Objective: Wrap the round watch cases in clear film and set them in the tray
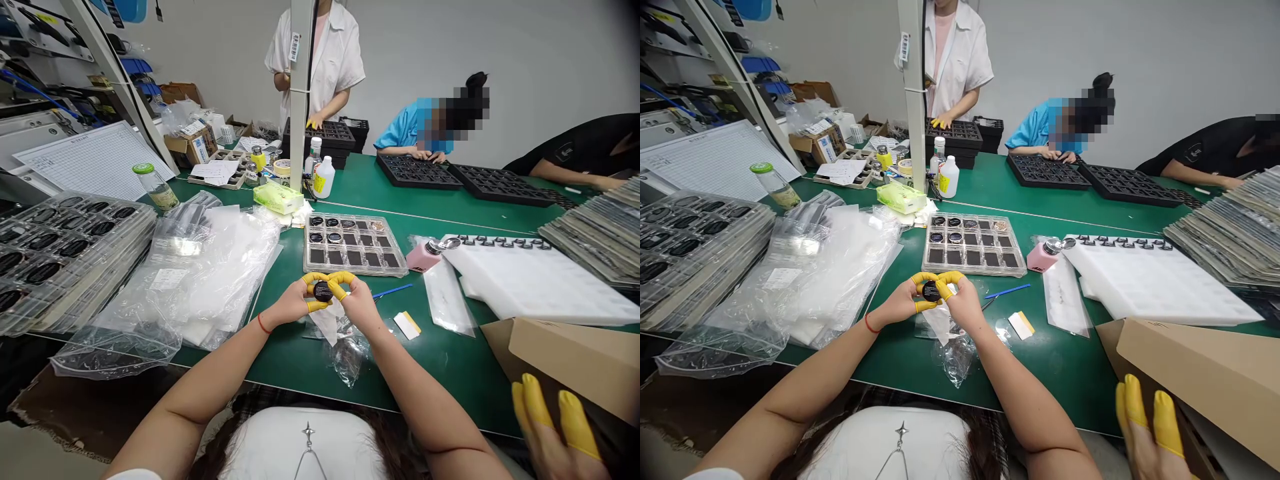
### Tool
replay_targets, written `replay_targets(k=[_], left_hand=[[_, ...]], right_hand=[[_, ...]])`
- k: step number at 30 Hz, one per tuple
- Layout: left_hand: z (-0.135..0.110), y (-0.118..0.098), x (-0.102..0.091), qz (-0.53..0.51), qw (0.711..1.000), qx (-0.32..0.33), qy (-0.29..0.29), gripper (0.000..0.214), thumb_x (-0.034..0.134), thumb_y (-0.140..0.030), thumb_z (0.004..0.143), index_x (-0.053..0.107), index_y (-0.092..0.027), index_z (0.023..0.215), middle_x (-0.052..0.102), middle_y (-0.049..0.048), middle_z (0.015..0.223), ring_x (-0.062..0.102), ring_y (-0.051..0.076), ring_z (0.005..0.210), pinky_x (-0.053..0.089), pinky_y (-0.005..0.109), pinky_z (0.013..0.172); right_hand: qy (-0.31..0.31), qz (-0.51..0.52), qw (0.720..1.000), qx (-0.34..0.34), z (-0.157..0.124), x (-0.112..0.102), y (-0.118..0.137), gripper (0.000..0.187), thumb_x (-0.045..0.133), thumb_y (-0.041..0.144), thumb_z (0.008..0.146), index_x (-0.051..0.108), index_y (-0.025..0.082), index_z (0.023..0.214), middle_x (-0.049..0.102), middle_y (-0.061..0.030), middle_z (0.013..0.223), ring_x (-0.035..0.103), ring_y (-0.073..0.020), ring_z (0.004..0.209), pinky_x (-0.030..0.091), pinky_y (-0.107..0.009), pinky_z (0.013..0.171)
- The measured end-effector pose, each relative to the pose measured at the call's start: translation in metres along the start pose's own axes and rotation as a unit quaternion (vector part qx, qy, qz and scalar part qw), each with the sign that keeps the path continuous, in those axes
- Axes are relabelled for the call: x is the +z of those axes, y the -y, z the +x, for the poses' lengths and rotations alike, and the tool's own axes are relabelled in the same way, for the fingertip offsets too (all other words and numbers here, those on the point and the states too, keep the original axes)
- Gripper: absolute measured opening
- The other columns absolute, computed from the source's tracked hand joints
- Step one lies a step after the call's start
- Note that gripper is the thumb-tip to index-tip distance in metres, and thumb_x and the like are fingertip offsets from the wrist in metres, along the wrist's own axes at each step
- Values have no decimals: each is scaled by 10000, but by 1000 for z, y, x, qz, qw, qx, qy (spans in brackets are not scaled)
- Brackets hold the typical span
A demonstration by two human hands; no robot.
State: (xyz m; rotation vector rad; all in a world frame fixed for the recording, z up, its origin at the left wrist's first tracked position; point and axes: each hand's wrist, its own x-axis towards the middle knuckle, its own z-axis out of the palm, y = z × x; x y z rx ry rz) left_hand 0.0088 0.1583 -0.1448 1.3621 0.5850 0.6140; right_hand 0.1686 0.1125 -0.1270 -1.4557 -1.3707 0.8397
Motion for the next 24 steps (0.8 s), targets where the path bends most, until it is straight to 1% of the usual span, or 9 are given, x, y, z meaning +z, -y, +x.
replay_targets(k=[10, 19, 24], left_hand=[[0, 1, 0, 2, 1000, 2, -5, 495, 741, -245, 690, 510, -195, 1125, 649, 29, 914, 645, 173, 876, 511, 351, 837], [1, 1, 0, 0, 1000, 0, 1, 493, 732, -257, 703, 500, -194, 1134, 656, 24, 881, 650, 173, 867, 510, 348, 832], [1, 1, 0, 2, 1000, 2, -2, 506, 733, -265, 699, 495, -187, 1139, 649, 34, 904, 645, 170, 864, 508, 339, 821]], right_hand=[[-10, -12, 1000, -8, 0, 2, -2, 140, 564, 333, 786, 613, 206, 753, 671, -55, 940, 596, -218, 912, 437, -382, 859], [-32, -49, 997, -53, -1, 4, 0, 105, 551, 279, 786, 605, 222, 716, 681, -37, 893, 602, -212, 873, 435, -376, 846], [-35, -63, 996, -56, -2, 4, 0, 103, 541, 270, 782, 607, 227, 716, 690, -37, 906, 602, -220, 887, 432, -376, 839]])
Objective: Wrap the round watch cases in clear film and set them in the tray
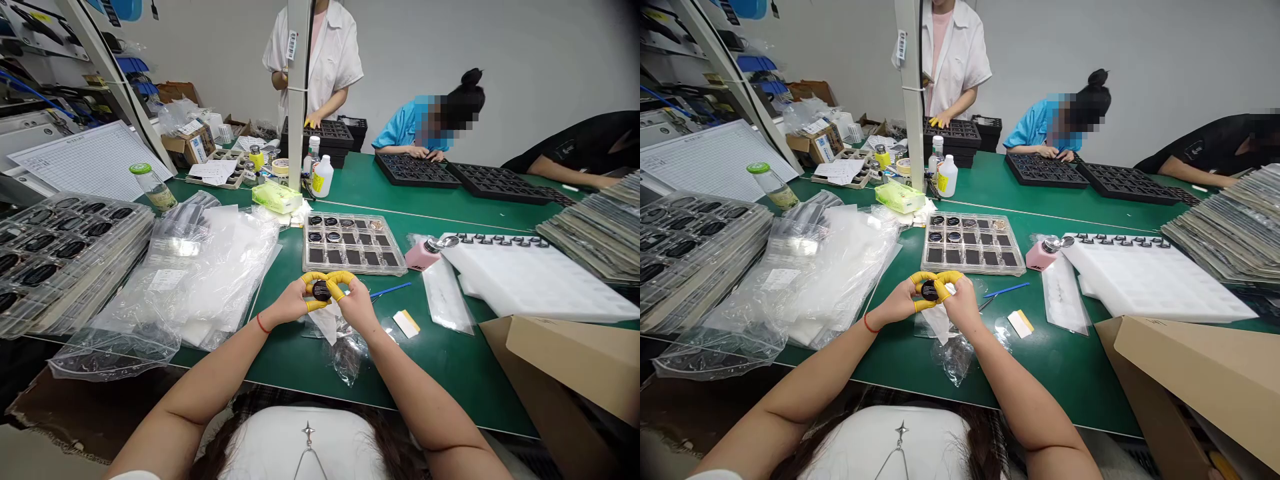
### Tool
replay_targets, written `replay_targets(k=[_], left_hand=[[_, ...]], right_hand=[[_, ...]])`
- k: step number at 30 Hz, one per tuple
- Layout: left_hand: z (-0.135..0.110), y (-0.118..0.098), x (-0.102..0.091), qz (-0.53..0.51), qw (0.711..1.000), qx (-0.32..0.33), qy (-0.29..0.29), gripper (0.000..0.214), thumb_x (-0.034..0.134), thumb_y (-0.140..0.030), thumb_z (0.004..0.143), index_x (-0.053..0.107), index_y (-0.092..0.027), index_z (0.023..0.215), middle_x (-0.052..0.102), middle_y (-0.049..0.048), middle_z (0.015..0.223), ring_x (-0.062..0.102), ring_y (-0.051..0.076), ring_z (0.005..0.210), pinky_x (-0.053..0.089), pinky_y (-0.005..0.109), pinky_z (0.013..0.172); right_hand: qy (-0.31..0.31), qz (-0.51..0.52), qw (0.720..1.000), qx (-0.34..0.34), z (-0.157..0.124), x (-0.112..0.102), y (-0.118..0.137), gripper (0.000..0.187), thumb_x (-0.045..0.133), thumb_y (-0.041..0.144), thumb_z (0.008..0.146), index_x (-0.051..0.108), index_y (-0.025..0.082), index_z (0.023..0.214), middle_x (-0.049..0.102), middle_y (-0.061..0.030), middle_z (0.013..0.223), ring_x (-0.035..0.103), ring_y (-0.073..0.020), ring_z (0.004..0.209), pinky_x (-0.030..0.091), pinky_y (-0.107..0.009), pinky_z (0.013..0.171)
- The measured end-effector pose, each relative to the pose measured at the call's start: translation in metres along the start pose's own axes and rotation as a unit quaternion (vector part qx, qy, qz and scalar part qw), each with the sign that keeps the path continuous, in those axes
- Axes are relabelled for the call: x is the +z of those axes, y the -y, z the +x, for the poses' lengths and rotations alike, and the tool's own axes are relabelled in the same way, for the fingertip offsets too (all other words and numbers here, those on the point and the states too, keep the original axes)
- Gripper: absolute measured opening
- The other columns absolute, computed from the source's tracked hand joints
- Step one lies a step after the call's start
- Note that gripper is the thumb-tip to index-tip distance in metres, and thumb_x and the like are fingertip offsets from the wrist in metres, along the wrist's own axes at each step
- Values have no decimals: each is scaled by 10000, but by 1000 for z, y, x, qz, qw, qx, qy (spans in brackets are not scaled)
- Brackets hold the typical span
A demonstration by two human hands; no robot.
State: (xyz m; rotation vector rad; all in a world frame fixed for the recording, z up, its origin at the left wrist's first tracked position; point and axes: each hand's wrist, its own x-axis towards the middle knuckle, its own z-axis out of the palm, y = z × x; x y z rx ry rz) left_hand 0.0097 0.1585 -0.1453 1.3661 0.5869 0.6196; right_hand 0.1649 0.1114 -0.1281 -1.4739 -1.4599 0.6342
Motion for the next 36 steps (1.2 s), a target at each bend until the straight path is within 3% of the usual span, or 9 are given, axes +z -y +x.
replay_targets(k=[10, 15, 19, 22, 25, 28, 30, 33, 36], left_hand=[[1, 3, -1, -13, 1000, 3, 6, 513, 737, -261, 697, 493, -195, 1143, 654, 30, 911, 650, 174, 876, 505, 345, 844], [2, -1, -6, -15, 1000, -15, 23, 497, 732, -255, 708, 481, -200, 1134, 638, 37, 943, 653, 199, 924, 496, 359, 854], [-2, -9, -12, -39, 996, -27, 77, 529, 711, -246, 737, 434, -202, 1186, 650, 62, 973, 662, 230, 970, 480, 375, 878], [-3, -10, -12, -60, 993, -26, 100, 527, 685, -254, 766, 403, -203, 1208, 673, 73, 959, 664, 227, 978, 467, 393, 902], [-1, -2, -8, -33, 995, -44, 83, 553, 707, -275, 738, 411, -209, 1200, 663, 63, 956, 666, 221, 946, 482, 383, 858], [3, 8, -2, 15, 997, -51, 58, 568, 729, -291, 706, 431, -203, 1181, 646, 35, 883, 658, 196, 854, 491, 342, 767], [3, 12, 1, 36, 996, -48, 63, 541, 719, -289, 716, 439, -201, 1170, 634, 16, 825, 640, 174, 804, 479, 304, 720], [3, 15, 4, 51, 995, -39, 75, 514, 711, -285, 726, 447, -198, 1159, 613, -2, 780, 617, 155, 764, 464, 273, 687], [2, 17, 5, 43, 996, -16, 75, 498, 710, -280, 728, 460, -193, 1150, 599, 4, 830, 598, 145, 778, 465, 272, 707]], right_hand=[[-3, -27, 1000, -15, -1, 4, -3, 110, 526, 272, 802, 616, 231, 755, 689, -41, 934, 597, -228, 911, 420, -394, 863], [0, -218, 972, -82, -7, -36, -17, 229, 502, 342, 852, 639, 227, 995, 669, -85, 1035, 575, -276, 978, 406, -428, 873], [-10, -441, 896, 44, -35, -91, -53, 304, 531, 397, 838, 642, 171, 1007, 658, -153, 953, 589, -306, 875, 432, -420, 764], [-3, -510, 845, 162, -62, -111, -83, 377, 610, 420, 784, 610, 133, 1027, 636, -153, 882, 599, -287, 839, 439, -382, 740], [10, -489, 833, 259, -78, -114, -98, 403, 588, 456, 796, 576, 125, 1026, 612, -145, 927, 602, -271, 855, 438, -337, 690], [14, -433, 849, 302, -78, -109, -91, 311, 486, 437, 856, 567, 147, 933, 594, -119, 922, 603, -245, 797, 425, -312, 629], [-28, -377, 890, 257, -73, -98, -76, 275, 419, 389, 891, 561, 157, 925, 593, -105, 917, 598, -230, 790, 430, -312, 642], [-88, -265, 958, 69, -64, -67, -44, 262, 391, 353, 915, 572, 181, 998, 605, -87, 942, 581, -218, 862, 450, -330, 743], [-21, -225, 970, -92, -54, -28, -21, 225, 402, 282, 917, 601, 234, 1012, 613, -63, 946, 562, -211, 890, 460, -334, 774]])
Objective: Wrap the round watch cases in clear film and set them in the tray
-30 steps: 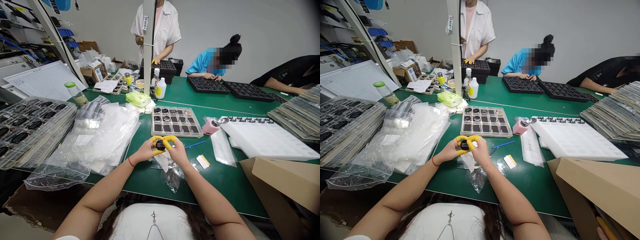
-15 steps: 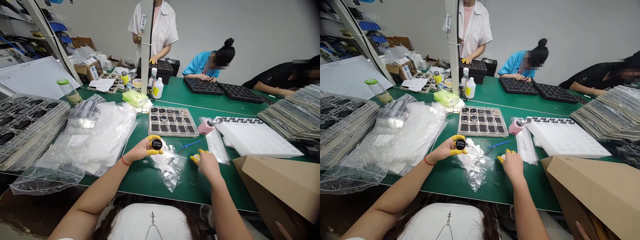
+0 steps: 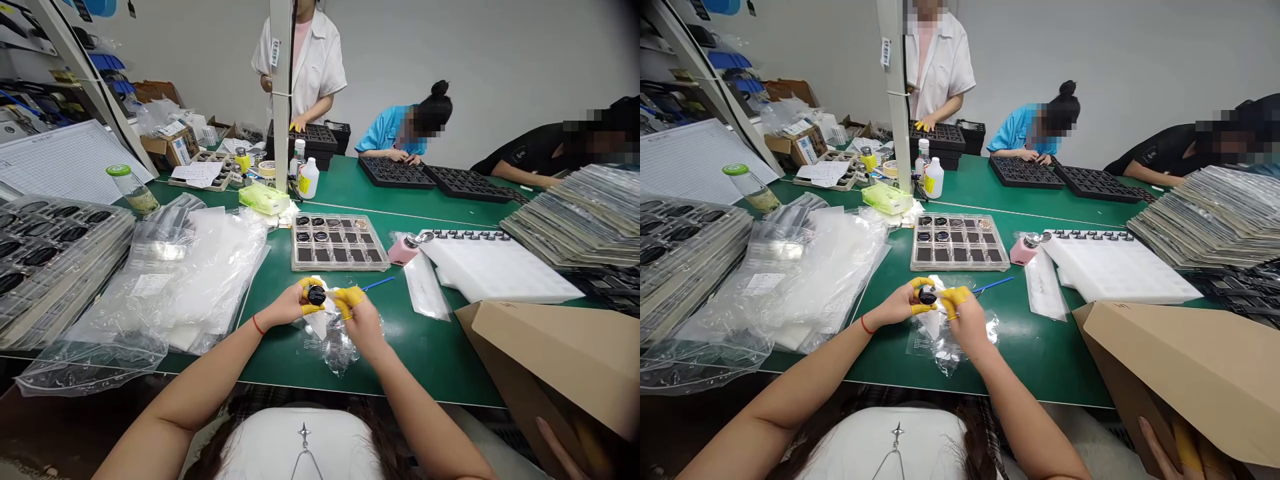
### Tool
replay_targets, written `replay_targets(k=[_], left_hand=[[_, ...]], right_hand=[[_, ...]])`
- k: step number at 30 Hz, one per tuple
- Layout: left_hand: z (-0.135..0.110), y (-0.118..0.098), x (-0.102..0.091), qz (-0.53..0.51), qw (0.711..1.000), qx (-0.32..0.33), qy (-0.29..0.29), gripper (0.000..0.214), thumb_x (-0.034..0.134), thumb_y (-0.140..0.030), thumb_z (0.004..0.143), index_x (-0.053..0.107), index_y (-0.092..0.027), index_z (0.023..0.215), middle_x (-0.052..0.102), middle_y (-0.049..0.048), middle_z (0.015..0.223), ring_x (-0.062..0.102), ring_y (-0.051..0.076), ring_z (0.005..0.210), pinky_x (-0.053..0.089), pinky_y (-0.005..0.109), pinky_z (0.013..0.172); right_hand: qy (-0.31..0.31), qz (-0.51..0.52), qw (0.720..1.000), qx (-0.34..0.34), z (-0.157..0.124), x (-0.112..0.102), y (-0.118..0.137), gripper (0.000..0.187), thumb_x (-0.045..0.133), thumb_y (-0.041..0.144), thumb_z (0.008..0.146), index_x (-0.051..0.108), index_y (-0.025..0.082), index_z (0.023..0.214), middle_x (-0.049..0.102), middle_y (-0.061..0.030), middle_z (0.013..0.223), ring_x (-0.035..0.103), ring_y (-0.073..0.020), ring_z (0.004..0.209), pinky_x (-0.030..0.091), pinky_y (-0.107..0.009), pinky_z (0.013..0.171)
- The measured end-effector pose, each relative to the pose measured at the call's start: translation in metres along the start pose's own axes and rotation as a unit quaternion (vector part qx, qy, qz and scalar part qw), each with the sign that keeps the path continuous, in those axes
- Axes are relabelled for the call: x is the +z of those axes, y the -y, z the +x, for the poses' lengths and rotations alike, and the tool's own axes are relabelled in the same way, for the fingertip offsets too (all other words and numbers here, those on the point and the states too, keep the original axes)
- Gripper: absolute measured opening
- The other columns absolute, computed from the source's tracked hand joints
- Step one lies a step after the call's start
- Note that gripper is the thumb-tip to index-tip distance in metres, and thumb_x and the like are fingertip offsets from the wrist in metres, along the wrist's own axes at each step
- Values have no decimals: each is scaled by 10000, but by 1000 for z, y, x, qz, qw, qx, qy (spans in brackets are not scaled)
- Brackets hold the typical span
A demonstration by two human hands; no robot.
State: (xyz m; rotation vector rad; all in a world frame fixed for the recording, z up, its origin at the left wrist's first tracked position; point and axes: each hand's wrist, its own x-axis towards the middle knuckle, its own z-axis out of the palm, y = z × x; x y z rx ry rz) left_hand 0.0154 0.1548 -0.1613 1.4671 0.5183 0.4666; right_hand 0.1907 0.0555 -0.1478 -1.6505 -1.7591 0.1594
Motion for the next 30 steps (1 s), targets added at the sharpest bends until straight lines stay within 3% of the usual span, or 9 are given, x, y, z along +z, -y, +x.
replay_targets(k=[5, 10, 15, 18, 20, 22, 24, 26, 30], left_hand=[[1, 5, -5, 4, 1000, 30, 7, 468, 687, -272, 755, 462, -181, 1156, 598, 21, 891, 576, 127, 756, 455, 247, 677], [3, 8, -9, 28, 999, 31, -8, 519, 691, -300, 752, 451, -185, 1197, 614, 52, 965, 599, 160, 795, 469, 283, 707], [4, 7, -5, -31, 999, 17, 3, 514, 724, -282, 719, 450, -196, 1145, 624, 49, 956, 636, 199, 888, 483, 347, 809], [3, 5, -5, -50, 999, 9, -6, 503, 716, -280, 727, 437, -212, 1140, 618, 56, 993, 641, 209, 941, 471, 371, 856], [4, 4, -6, -46, 999, 7, -19, 511, 720, -279, 722, 435, -216, 1143, 617, 48, 976, 643, 197, 912, 471, 369, 846], [4, 4, -5, -31, 999, 7, -32, 524, 725, -274, 715, 440, -215, 1151, 619, 31, 919, 634, 178, 857, 475, 350, 810], [3, 4, -2, -11, 999, 3, -31, 548, 722, -270, 716, 444, -214, 1185, 620, 15, 859, 618, 164, 805, 475, 326, 766], [3, 5, 1, 0, 1000, -1, -23, 590, 722, -262, 714, 444, -213, 1232, 626, 12, 840, 610, 160, 786, 472, 316, 752], [5, 11, 2, -19, 1000, 4, -10, 744, 704, -244, 723, 337, -217, 1370, 662, 40, 904, 628, 178, 813, 474, 323, 764]], right_hand=[[21, -50, 999, -9, 18, 34, 9, 201, 458, 166, 834, 630, 219, 923, 585, -90, 847, 530, -247, 836, 447, -337, 664], [8, -60, 998, 23, 35, 40, -1, 243, 415, 170, 850, 611, 162, 994, 582, -102, 883, 512, -249, 881, 439, -339, 700], [-15, -19, 999, 48, 25, 13, -16, 288, 400, 314, 907, 563, 178, 1103, 625, -97, 1034, 557, -226, 965, 457, -339, 816], [-55, -2, 987, 150, 0, -12, -52, 413, 394, 347, 898, 465, 163, 1262, 604, -126, 1148, 587, -235, 961, 480, -364, 796], [-41, -39, 973, 225, -15, -23, -79, 394, 413, 315, 861, 542, 146, 1193, 623, -146, 1099, 590, -269, 940, 475, -411, 797], [-32, -102, 964, 245, -23, -27, -94, 360, 423, 283, 828, 625, 115, 1076, 625, -183, 1058, 559, -316, 985, 437, -477, 850], [-51, -117, 968, 215, -22, -21, -90, 355, 427, 291, 831, 650, 104, 1034, 618, -195, 1057, 520, -332, 1038, 398, -503, 901], [-51, -40, 984, 165, -11, -8, -69, 361, 430, 325, 856, 628, 137, 1092, 624, -153, 1059, 526, -292, 1027, 412, -458, 900], [85, 148, 982, 78, 28, 26, -22, 398, 504, 275, 834, 530, 229, 1228, 644, -26, 862, 574, -167, 740, 472, -303, 688]])
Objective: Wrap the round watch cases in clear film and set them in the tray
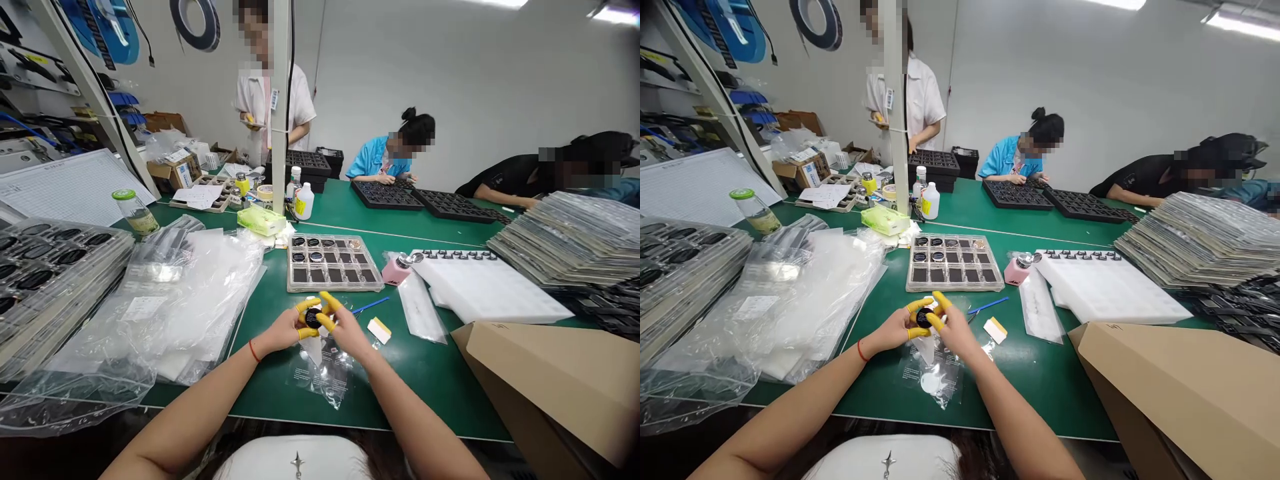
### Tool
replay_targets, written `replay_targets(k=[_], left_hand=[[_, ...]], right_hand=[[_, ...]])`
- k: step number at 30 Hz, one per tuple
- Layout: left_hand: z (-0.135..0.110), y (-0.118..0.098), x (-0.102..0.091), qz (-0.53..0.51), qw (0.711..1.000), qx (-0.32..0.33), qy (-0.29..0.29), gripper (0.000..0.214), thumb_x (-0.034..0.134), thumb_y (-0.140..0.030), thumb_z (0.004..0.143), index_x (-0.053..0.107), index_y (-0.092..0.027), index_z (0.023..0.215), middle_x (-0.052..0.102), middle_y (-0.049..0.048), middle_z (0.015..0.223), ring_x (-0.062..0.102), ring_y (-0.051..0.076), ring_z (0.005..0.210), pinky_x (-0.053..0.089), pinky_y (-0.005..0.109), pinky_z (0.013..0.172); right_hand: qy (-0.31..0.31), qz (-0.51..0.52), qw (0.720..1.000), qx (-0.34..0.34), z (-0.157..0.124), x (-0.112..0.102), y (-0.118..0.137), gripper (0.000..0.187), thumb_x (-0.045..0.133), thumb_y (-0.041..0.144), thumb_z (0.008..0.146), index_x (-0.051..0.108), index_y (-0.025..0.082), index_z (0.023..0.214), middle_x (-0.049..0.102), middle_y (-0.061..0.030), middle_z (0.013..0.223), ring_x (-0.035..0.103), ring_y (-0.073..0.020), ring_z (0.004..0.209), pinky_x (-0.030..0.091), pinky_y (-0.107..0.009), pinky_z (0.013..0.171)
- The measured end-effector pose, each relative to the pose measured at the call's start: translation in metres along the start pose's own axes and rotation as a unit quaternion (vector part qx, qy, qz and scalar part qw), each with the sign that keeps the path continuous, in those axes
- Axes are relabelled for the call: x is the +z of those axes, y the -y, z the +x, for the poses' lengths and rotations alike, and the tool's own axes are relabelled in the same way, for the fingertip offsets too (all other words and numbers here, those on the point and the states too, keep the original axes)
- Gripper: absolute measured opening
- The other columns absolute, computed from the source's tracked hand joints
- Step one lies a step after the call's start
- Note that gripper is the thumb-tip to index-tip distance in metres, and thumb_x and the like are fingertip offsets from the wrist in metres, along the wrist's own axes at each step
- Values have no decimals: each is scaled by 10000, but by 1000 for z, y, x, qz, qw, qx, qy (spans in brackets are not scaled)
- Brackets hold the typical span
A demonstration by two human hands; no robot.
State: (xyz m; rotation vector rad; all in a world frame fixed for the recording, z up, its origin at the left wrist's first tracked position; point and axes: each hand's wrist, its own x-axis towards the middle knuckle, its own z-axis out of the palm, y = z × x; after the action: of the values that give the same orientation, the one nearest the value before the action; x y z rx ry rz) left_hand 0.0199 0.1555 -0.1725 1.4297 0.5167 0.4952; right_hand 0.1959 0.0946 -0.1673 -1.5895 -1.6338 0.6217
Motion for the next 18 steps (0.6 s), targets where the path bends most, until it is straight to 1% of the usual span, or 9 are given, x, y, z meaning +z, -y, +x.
replay_targets(k=[1, 2, 4, 5, 7, 10, 12, 14, 18], left_hand=[[1, 2, -2, -4, 1000, -1, -9, 782, 694, -246, 730, 290, -212, 1399, 673, 42, 883, 634, 180, 800, 474, 322, 754], [3, 3, -5, -2, 1000, -4, -27, 810, 684, -251, 739, 248, -201, 1419, 684, 41, 847, 639, 182, 783, 473, 321, 745], [6, 5, -11, 10, 997, -10, -75, 815, 659, -266, 759, 212, -165, 1432, 699, 39, 780, 646, 184, 767, 465, 319, 746], [7, 5, -14, 15, 995, -13, -95, 802, 645, -275, 770, 210, -148, 1432, 704, 42, 765, 648, 184, 769, 461, 321, 754], [9, 5, -17, 16, 994, -14, -111, 777, 630, -293, 781, 227, -122, 1423, 710, 47, 761, 650, 183, 777, 457, 325, 776], [9, 4, -18, 12, 995, -10, -103, 754, 630, -319, 780, 267, -96, 1403, 712, 48, 748, 650, 181, 776, 452, 334, 806], [9, 4, -17, 15, 995, -10, -97, 734, 625, -333, 786, 288, -92, 1393, 716, 54, 752, 648, 183, 783, 447, 338, 813], [8, 4, -16, 19, 995, -13, -95, 707, 619, -345, 791, 316, -101, 1382, 718, 58, 762, 647, 188, 792, 443, 339, 807], [8, 2, -17, 10, 995, -20, -100, 693, 627, -357, 785, 347, -103, 1365, 712, 58, 764, 648, 197, 806, 443, 350, 819]], right_hand=[[19, 1, 1000, -5, 14, 5, 5, 415, 529, 251, 813, 528, 234, 1228, 631, -3, 801, 564, -151, 688, 464, -280, 652], [18, -12, 1000, -1, 30, 5, 7, 409, 550, 238, 794, 543, 234, 1204, 616, 14, 757, 558, -142, 662, 459, -266, 638], [-24, -58, 998, 31, 68, -6, 3, 336, 561, 248, 790, 580, 221, 1124, 614, 21, 753, 572, -139, 680, 461, -258, 654], [-52, -78, 994, 54, 89, -16, -2, 286, 547, 267, 807, 591, 208, 1084, 628, 8, 795, 584, -145, 716, 465, -262, 676], [-104, -110, 984, 89, 130, -42, -16, 274, 465, 268, 867, 563, 176, 1105, 641, -51, 954, 594, -172, 849, 463, -297, 759], [-163, -164, 960, 156, 179, -75, -39, 304, 391, 238, 917, 516, 132, 1174, 600, -142, 1119, 563, -223, 1012, 436, -365, 862], [-166, -194, 950, 180, 201, -86, -53, 293, 403, 242, 932, 517, 134, 1180, 591, -140, 1135, 560, -223, 1035, 439, -384, 884], [-147, -221, 946, 185, 214, -90, -65, 279, 466, 286, 928, 537, 149, 1159, 588, -103, 1135, 571, -204, 1014, 464, -395, 877], [-118, -282, 932, 193, 224, -93, -84, 293, 523, 340, 907, 555, 181, 1151, 551, -80, 1197, 564, -194, 1022, 487, -411, 875]])
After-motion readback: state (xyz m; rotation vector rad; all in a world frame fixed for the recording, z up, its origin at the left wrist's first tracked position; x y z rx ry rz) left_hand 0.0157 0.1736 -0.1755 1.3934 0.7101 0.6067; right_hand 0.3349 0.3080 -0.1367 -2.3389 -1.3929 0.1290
